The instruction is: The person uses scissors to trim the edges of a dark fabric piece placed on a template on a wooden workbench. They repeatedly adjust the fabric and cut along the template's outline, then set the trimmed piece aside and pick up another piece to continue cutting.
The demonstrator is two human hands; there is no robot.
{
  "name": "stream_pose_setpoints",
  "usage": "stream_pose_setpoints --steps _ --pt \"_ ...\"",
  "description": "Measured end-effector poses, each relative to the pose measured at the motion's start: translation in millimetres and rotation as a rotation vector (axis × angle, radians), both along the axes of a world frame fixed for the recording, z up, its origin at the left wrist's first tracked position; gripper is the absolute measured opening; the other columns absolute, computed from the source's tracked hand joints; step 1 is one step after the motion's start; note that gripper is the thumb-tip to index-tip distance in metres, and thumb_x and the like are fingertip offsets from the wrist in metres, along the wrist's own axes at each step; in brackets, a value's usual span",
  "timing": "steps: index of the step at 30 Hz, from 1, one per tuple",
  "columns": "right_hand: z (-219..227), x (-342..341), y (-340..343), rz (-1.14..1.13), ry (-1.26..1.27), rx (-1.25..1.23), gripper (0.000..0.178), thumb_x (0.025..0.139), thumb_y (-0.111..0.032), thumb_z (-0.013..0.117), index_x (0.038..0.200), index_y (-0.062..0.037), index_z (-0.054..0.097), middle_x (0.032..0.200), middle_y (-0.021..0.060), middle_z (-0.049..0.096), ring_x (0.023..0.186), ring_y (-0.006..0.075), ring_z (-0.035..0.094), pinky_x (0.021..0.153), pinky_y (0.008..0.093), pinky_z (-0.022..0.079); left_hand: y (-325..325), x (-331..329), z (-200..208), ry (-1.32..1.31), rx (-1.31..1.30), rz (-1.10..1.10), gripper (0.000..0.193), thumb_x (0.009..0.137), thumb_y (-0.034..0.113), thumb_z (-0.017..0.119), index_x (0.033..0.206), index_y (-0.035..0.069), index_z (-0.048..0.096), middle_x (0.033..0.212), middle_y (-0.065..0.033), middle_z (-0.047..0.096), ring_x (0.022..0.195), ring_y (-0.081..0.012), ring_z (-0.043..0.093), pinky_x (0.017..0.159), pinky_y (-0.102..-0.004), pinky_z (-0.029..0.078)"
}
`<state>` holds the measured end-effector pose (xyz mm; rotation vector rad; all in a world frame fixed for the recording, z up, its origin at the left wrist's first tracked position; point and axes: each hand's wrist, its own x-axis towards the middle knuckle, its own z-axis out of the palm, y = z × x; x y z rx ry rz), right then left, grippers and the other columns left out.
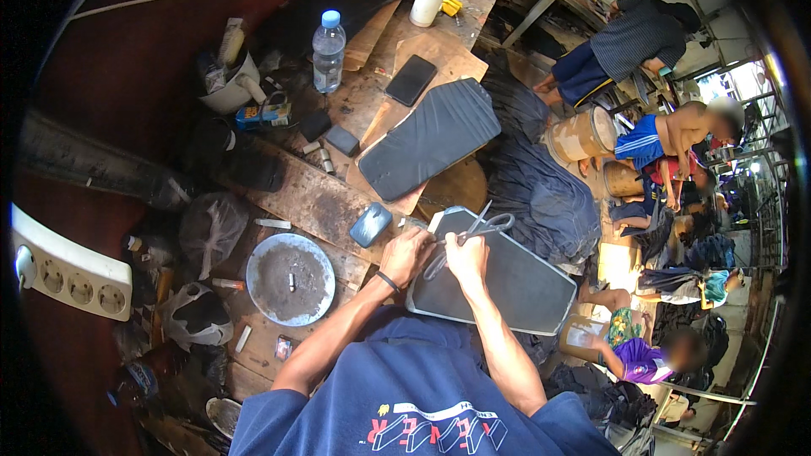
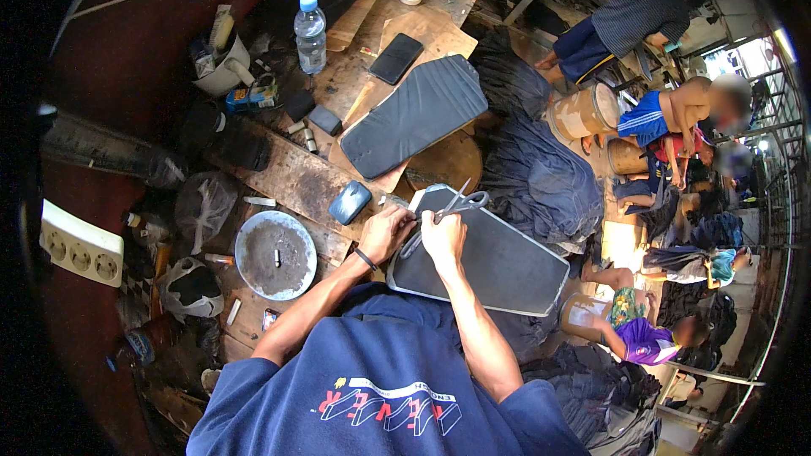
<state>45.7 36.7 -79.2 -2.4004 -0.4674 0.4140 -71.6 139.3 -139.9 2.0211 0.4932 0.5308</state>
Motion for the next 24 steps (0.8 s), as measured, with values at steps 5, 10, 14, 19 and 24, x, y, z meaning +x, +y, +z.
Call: stream_pose_setpoints --steps 5,10,14,19,24 --pt "-8 0 -3 -0.03 0.022 0.015 0.037 0.09 -0.024 0.07 0.066 0.0031 0.062 0.063 0.023 0.065 0.064 0.0438 0.07 0.064 0.051 0.053 -1 0 -3 -0.028 0.004 0.014 0.015 0.093 0.014 0.074 0.105 0.006 0.071 0.098 -0.0137 0.071 0.087 -0.0351 0.071 0.076 -0.0422 0.059" --pt "-10 -4 -3 0.032 -0.042 -0.081 0.031 0.094 -0.02 0.068 0.08 0.0069 0.069 0.07 0.0167 0.075 0.058 0.0251 0.075 0.058 0.039 0.061 -2 1 -8 -0.027 -0.005 0.011 0.016 0.093 0.015 0.074 0.106 0.006 0.071 0.097 -0.0133 0.071 0.087 -0.0348 0.072 0.076 -0.0421 0.059" --pt "3 -5 5 0.015 0.017 -0.055 0.034 0.093 -0.024 0.069 0.076 0.0051 0.068 0.071 0.0227 0.071 0.067 0.0374 0.073 0.066 0.0473 0.057 1 -1 -8 -0.027 -0.025 -0.024 0.019 0.093 0.014 0.075 0.109 0.006 0.07 0.099 -0.014 0.07 0.087 -0.0343 0.072 0.076 -0.0419 0.059" --pt "37 46 16 0.766 -0.068 -0.282 0.036 0.097 -0.031 0.07 0.085 0.0037 0.068 0.075 0.0241 0.067 0.074 0.0465 0.067 0.069 0.0526 0.052 3 -5 -5 -0.03 -0.087 -0.065 0.023 0.092 0.012 0.074 0.113 0.005 0.068 0.1 -0.0139 0.068 0.087 -0.0332 0.071 0.077 -0.0415 0.058" --pt "55 77 10 1.252 -0.333 0.087 0.04 0.095 -0.036 0.073 0.081 0.0009 0.067 0.068 0.0169 0.063 0.063 0.0363 0.065 0.059 0.0473 0.05 3 -4 -4 -0.036 -0.058 -0.047 0.024 0.091 0.011 0.074 0.114 0.005 0.068 0.1 -0.0134 0.068 0.089 -0.0335 0.071 0.078 -0.0414 0.058"
